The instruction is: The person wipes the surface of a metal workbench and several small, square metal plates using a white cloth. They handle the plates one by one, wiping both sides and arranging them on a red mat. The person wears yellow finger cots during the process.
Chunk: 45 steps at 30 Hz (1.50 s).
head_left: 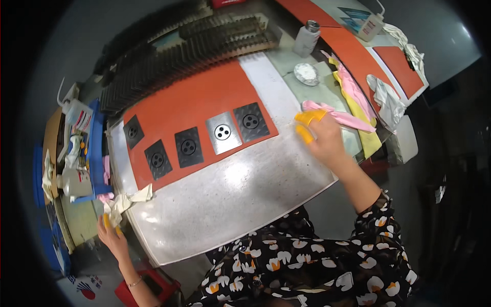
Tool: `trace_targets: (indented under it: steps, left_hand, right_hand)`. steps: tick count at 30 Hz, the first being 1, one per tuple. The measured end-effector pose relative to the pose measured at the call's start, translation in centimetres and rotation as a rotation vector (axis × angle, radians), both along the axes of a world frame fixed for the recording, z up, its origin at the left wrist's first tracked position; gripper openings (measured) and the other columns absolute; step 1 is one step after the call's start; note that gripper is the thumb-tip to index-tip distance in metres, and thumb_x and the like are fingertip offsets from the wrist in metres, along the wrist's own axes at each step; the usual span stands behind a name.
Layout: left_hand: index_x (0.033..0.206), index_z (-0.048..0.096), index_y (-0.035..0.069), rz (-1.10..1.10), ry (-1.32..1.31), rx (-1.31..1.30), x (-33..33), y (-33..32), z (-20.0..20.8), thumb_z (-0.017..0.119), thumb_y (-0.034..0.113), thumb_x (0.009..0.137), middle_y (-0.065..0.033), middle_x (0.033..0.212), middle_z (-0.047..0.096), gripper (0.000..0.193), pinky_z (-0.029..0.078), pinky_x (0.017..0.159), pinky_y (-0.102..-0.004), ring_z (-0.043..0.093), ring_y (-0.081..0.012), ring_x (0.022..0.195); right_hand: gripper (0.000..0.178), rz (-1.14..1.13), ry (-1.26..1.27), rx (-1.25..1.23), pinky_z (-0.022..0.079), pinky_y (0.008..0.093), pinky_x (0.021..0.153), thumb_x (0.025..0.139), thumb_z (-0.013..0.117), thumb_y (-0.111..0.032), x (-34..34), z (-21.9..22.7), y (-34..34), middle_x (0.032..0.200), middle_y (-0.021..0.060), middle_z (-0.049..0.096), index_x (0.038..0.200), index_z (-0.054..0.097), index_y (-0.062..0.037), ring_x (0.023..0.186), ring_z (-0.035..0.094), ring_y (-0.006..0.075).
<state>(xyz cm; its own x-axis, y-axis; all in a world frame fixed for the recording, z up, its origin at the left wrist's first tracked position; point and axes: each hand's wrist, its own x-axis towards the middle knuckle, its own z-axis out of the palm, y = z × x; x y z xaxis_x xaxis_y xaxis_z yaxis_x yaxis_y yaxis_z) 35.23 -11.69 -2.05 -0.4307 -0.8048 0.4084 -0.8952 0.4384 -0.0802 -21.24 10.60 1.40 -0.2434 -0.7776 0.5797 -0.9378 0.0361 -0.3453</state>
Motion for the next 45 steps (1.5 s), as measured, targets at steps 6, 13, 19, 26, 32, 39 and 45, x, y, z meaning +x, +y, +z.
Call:
trace_targets:
  steps: [6, 13, 19, 26, 32, 39, 45]
  left_hand:
    - [0.128, 0.041, -0.002, -0.101, 0.281, -0.058, -8.7, 2.8, 1.1, 0.054, 0.001, 0.081, -0.0159, 0.133, 0.039, 0.049, 0.026, 0.102, -0.0398, 0.039, -0.0325, 0.121]
    - [0.122, 0.047, -0.002, -0.428, 0.55, 0.228, -22.5, 6.1, 4.2, 0.058, -0.001, 0.078, -0.0159, 0.121, 0.05, 0.045, 0.035, 0.096, -0.0371, 0.046, -0.0288, 0.113]
    - [0.126, 0.045, 0.003, -0.968, 0.705, 0.727, -37.0, 11.5, 5.4, 0.07, 0.01, 0.072, -0.0118, 0.099, 0.058, 0.059, 0.048, 0.069, -0.0315, 0.058, -0.0203, 0.078]
    - [0.123, 0.041, -0.003, -0.962, 0.56, 0.713, -42.4, 15.1, 3.4, 0.058, 0.02, 0.083, -0.0184, 0.097, 0.054, 0.049, 0.047, 0.063, -0.0355, 0.057, -0.0252, 0.072]
    - [0.081, 0.054, 0.0, -0.571, 0.864, 1.769, -40.3, 14.2, 1.9, 0.025, 0.028, 0.093, -0.011, 0.065, 0.056, 0.042, 0.04, 0.047, -0.0267, 0.051, -0.0161, 0.049]
    - [0.087, 0.055, 0.002, -0.233, 1.093, 2.149, -38.8, 12.8, 1.9, 0.024, 0.031, 0.094, -0.0107, 0.07, 0.059, 0.043, 0.042, 0.045, -0.0263, 0.052, -0.016, 0.049]
    - [0.109, 0.053, -0.005, -0.399, 0.911, 1.486, -33.2, 11.3, 2.8, 0.048, 0.027, 0.091, -0.0084, 0.082, 0.062, 0.037, 0.046, 0.054, -0.0245, 0.057, -0.0138, 0.058]
  right_hand:
    - [0.03, -0.122, 0.258, 0.383, 0.043, 0.0395, 0.073, 0.077, 0.062, -0.018, -7.6, -1.9, -0.4, 0.096, 0.0123, 0.058, 0.105, 0.058, -0.0078, 0.081, 0.053, 0.0299]
    - [0.019, -0.005, -0.111, 0.284, 0.045, 0.031, 0.061, 0.085, 0.055, -0.019, -11.1, -5.7, -0.5, 0.085, 0.0102, 0.06, 0.099, 0.055, -0.0056, 0.072, 0.055, 0.0235]
    - [0.015, 0.029, -1.588, 0.288, 0.042, 0.0197, 0.061, 0.09, 0.043, -0.004, -2.3, 1.6, 0.9, 0.084, 0.0007, 0.055, 0.099, 0.054, -0.0033, 0.071, 0.05, 0.0065]
    - [0.019, 0.052, -1.015, 0.132, 0.045, 0.0291, 0.057, 0.082, 0.049, 0.001, 3.9, -1.0, 3.1, 0.078, 0.011, 0.058, 0.1, 0.053, 0.0013, 0.066, 0.058, 0.0207]
    - [0.032, 0.199, -0.303, -0.102, 0.048, 0.0385, 0.057, 0.08, 0.062, -0.011, 5.4, -3.1, 2.1, 0.084, 0.019, 0.061, 0.105, 0.05, 0.0057, 0.066, 0.06, 0.0352]
    - [0.028, 0.197, -1.104, 0.199, 0.047, 0.0294, 0.055, 0.085, 0.061, -0.018, 6.9, -3.9, 1.0, 0.075, 0.0109, 0.061, 0.104, 0.05, -0.0011, 0.064, 0.061, 0.0201]
    - [0.011, 0.179, -1.436, 0.266, 0.041, 0.0189, 0.048, 0.085, 0.057, -0.006, 3.3, -0.8, 1.0, 0.071, 0.002, 0.055, 0.096, 0.056, -0.0026, 0.056, 0.051, 0.0068]
